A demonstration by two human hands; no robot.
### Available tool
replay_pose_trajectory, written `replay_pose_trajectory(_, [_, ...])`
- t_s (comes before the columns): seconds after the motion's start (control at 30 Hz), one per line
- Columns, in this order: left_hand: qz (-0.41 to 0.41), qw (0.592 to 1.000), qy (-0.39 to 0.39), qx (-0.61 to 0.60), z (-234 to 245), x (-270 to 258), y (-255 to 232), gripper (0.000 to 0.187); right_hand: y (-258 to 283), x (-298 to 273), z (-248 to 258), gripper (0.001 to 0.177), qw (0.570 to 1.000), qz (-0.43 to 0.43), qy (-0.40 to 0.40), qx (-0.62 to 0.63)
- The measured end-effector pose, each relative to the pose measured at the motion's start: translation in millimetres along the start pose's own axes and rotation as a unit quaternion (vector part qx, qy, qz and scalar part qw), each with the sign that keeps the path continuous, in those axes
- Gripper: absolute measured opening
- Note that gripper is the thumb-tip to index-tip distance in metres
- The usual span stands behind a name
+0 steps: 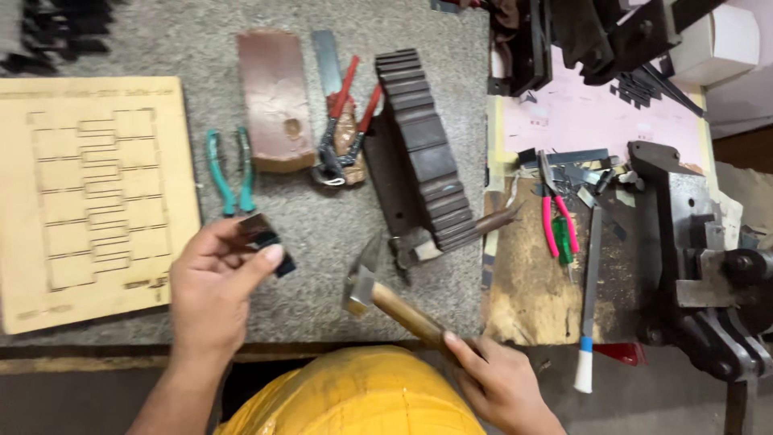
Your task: The person repeatedly picks up small black metal pieces from a wooden template, places them on a stepped metal anvil, and strikes them with a hammer to shape them. The person then returns the pieces to the template and repeats the process.
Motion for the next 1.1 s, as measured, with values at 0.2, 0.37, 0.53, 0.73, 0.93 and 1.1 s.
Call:
replay_pose_trajectory(0.2, [0.033, 0.997, -0.038, -0.054, 94.6, -5.8, -5.8, 0.032, 66.2, 64.2, -9.9, 0.048, 0.992, -0.019, -0.066, -0.105])
replay_pose_trajectory(0.37, [0.091, 0.98, -0.013, -0.177, 142.2, -11.3, -3.1, 0.035, 151.8, 127.5, -10.5, 0.043, 0.995, -0.003, -0.1, 0.008])
replay_pose_trajectory(0.53, [0.12, 0.959, 0.057, -0.251, 157.5, -10.2, 1.4, 0.035, 250.0, 196.5, -40.9, 0.038, 0.971, 0.027, 0.005, 0.236])
replay_pose_trajectory(0.73, [0.096, 0.983, 0.106, -0.117, 171.4, 8.4, -37.7, 0.039, 312.7, 247.6, -65.3, 0.017, 0.975, 0.047, -0.006, 0.219])
replay_pose_trajectory(0.93, [-0.198, 0.884, 0.173, 0.388, 199.5, 45.4, -111.2, 0.051, 309.1, 278.6, -92.0, 0.012, 0.988, 0.025, -0.032, 0.147])
replay_pose_trajectory(1.1, [-0.238, 0.824, 0.261, 0.443, 183.1, 63.9, -97.2, 0.018, 310.6, 288.6, -105.5, 0.018, 0.991, 0.041, -0.029, 0.125])
Point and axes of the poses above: each hand's wrist, its own x-axis towards the middle knuckle, its own z-axis out of the back of the hand, y = z × x, the point moved 6 cm from there along x, towards the middle knuckle, and after that the axes turned 7 degrees about -z, right-handed, at the moved point
